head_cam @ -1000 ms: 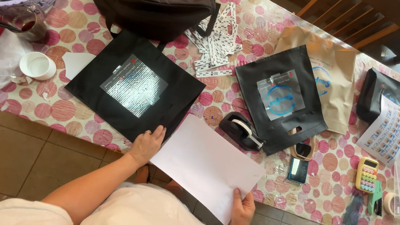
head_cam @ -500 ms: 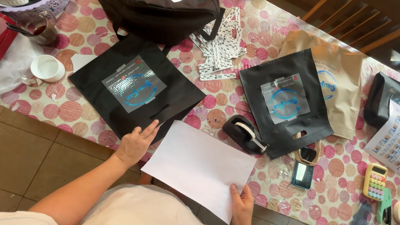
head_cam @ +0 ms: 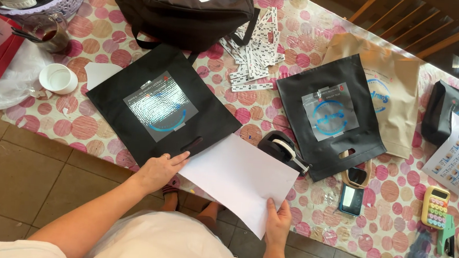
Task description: Preparing a tote bag with a paper insert and using a heat press machine to apply a design
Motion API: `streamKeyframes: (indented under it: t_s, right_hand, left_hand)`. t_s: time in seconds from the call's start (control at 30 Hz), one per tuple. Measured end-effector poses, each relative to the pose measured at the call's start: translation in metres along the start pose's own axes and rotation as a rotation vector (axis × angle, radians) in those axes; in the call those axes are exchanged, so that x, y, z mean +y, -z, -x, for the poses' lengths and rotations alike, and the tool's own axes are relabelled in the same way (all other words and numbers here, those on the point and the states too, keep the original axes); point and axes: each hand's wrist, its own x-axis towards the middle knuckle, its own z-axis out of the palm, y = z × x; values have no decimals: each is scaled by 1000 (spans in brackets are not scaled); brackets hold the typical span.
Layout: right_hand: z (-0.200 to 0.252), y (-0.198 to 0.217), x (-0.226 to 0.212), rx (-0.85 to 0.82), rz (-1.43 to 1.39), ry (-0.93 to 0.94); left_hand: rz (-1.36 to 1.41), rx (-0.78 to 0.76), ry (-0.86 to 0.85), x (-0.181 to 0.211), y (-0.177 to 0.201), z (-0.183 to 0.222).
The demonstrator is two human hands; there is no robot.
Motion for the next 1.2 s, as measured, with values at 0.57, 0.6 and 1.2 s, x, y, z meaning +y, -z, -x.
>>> streamKeyframes:
  t_s: [0.57, 0.6, 1.2]
  right_hand:
    - [9, -77, 46, -51, -20, 158]
    - [10, -84, 48, -75, -67, 146]
    - [-39, -138, 101, -229, 163, 137]
  left_hand:
    - [-17, 259, -36, 53, 11, -12]
    - [-2, 263, -31, 57, 14, -14]
    - [58, 411, -62, 84, 52, -18]
